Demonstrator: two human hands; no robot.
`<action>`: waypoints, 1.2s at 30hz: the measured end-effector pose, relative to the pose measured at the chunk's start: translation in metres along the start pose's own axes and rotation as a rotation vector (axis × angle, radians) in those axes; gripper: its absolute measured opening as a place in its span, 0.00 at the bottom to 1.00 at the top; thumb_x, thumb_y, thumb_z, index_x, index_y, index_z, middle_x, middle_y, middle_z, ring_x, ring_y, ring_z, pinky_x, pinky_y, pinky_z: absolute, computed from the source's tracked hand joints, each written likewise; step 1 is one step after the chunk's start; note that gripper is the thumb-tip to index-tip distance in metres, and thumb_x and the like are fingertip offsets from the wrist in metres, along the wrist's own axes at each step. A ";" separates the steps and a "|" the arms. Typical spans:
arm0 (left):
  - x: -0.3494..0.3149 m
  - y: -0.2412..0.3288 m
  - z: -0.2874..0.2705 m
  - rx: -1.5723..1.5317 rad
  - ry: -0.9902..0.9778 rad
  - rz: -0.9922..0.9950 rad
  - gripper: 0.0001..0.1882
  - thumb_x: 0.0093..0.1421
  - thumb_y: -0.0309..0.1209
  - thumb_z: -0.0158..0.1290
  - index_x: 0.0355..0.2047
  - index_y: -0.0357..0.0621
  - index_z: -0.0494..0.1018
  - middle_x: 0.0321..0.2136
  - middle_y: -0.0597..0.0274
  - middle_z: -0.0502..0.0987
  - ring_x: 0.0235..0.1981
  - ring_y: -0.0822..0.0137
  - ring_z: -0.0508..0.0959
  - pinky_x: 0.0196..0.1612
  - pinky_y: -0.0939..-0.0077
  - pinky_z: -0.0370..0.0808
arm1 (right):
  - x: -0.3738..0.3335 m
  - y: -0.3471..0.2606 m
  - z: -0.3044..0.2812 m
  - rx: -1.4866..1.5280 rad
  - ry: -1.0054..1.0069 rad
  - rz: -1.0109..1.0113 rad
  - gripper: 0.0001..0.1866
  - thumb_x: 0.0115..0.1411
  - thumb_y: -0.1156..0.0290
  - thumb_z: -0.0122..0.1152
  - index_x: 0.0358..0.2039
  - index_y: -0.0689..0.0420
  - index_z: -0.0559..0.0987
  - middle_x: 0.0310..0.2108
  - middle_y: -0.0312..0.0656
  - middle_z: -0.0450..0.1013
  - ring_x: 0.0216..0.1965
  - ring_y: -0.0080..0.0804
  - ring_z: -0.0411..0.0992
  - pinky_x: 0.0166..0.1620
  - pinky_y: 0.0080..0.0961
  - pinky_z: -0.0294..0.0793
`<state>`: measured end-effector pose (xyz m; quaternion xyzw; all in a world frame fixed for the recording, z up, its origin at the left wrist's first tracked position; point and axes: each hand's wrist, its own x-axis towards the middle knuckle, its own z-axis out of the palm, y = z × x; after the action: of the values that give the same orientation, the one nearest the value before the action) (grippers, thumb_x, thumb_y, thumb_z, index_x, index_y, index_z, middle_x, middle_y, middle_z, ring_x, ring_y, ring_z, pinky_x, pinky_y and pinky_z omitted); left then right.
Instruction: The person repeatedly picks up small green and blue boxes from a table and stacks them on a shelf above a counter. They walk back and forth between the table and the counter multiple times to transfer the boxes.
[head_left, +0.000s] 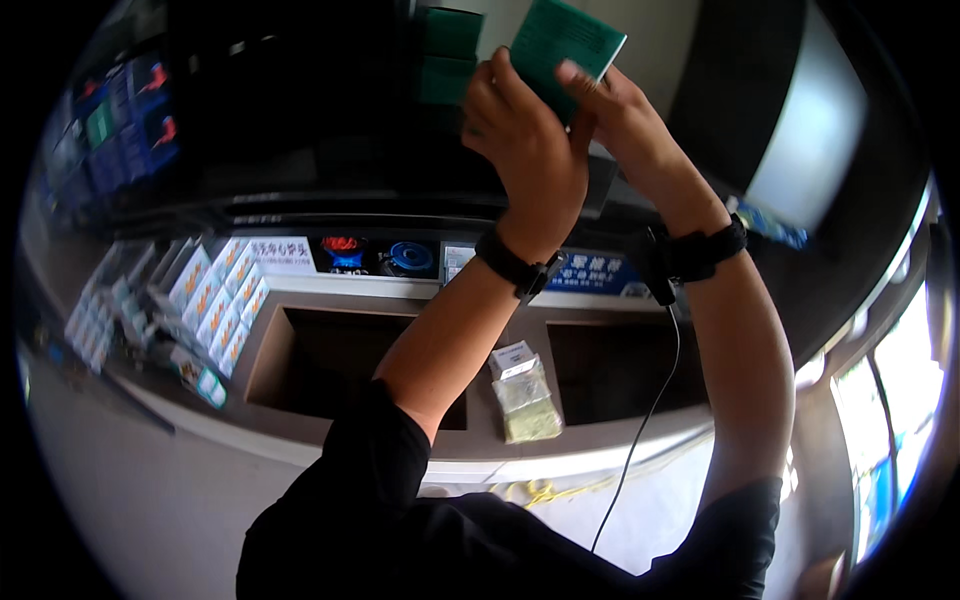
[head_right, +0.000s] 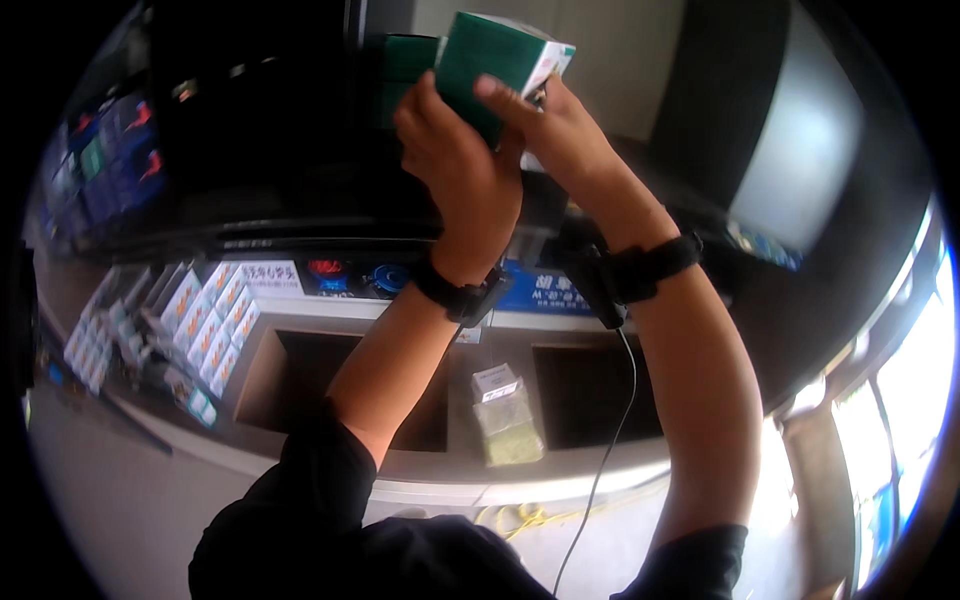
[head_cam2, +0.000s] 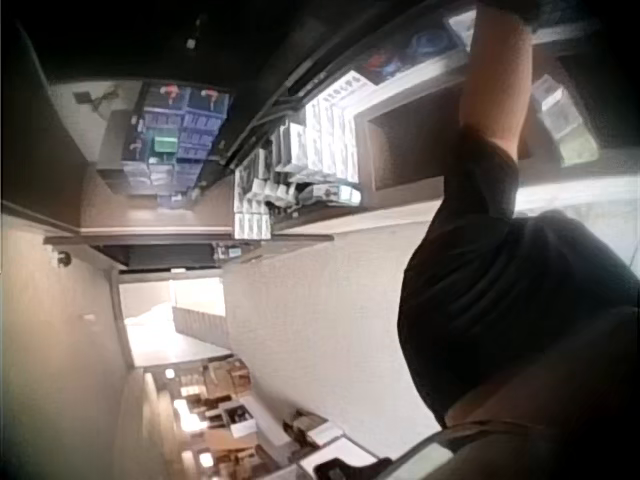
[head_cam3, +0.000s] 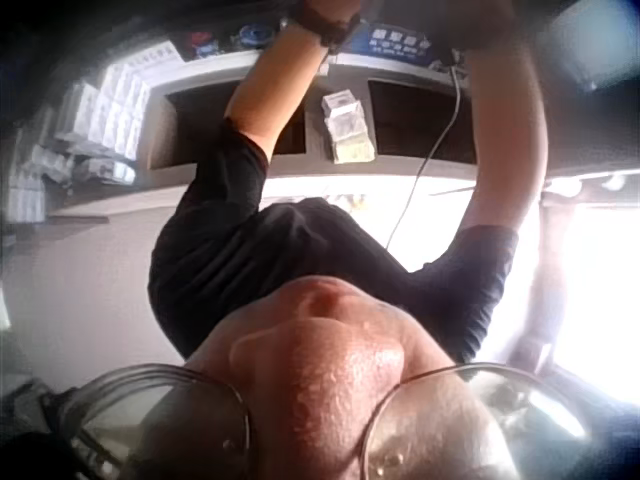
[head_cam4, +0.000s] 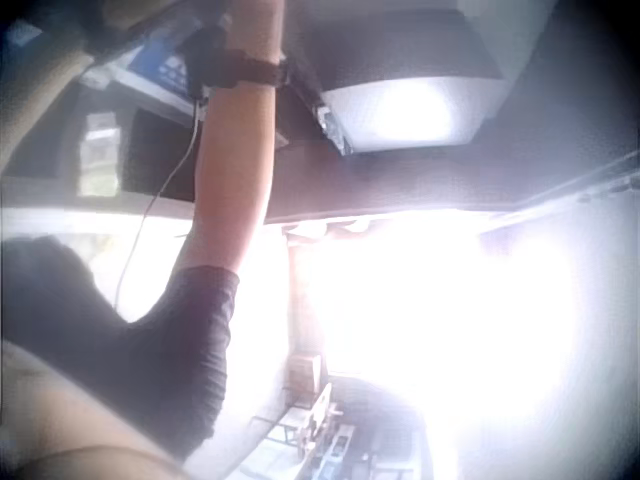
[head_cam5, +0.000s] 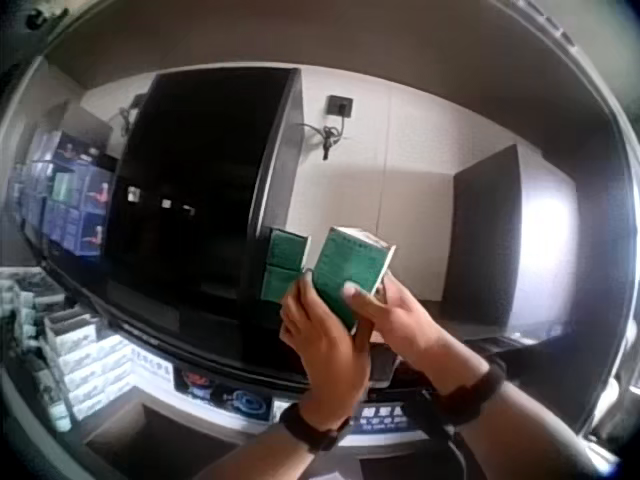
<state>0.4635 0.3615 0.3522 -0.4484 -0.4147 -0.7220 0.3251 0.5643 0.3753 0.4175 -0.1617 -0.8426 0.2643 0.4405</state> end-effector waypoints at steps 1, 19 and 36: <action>-0.001 0.004 0.005 0.084 -0.062 -0.008 0.49 0.52 0.40 0.65 0.63 0.28 0.50 0.56 0.38 0.59 0.56 0.42 0.63 0.51 0.43 0.62 | 0.009 0.015 -0.012 -0.134 -0.028 -0.024 0.41 0.60 0.39 0.58 0.55 0.68 0.69 0.46 0.55 0.74 0.48 0.38 0.75 0.50 0.30 0.73; -0.022 -0.024 0.007 0.456 -0.409 0.279 0.34 0.62 0.49 0.49 0.57 0.29 0.68 0.64 0.39 0.60 0.66 0.48 0.60 0.65 0.43 0.50 | 0.143 0.099 -0.030 -0.280 -0.346 0.316 0.19 0.66 0.59 0.58 0.47 0.63 0.76 0.37 0.38 0.72 0.37 0.20 0.73 0.40 0.18 0.79; -0.033 -0.067 -0.081 -0.180 -0.492 0.359 0.26 0.63 0.45 0.53 0.60 0.53 0.67 0.63 0.51 0.63 0.68 0.50 0.57 0.69 0.44 0.50 | 0.138 0.129 -0.065 -1.429 -0.416 -0.558 0.16 0.67 0.68 0.53 0.53 0.59 0.73 0.37 0.50 0.77 0.40 0.34 0.75 0.42 0.34 0.74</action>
<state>0.3897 0.3226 0.2804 -0.7027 -0.3296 -0.5566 0.2964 0.5461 0.5694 0.4631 -0.1354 -0.8826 -0.4356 0.1137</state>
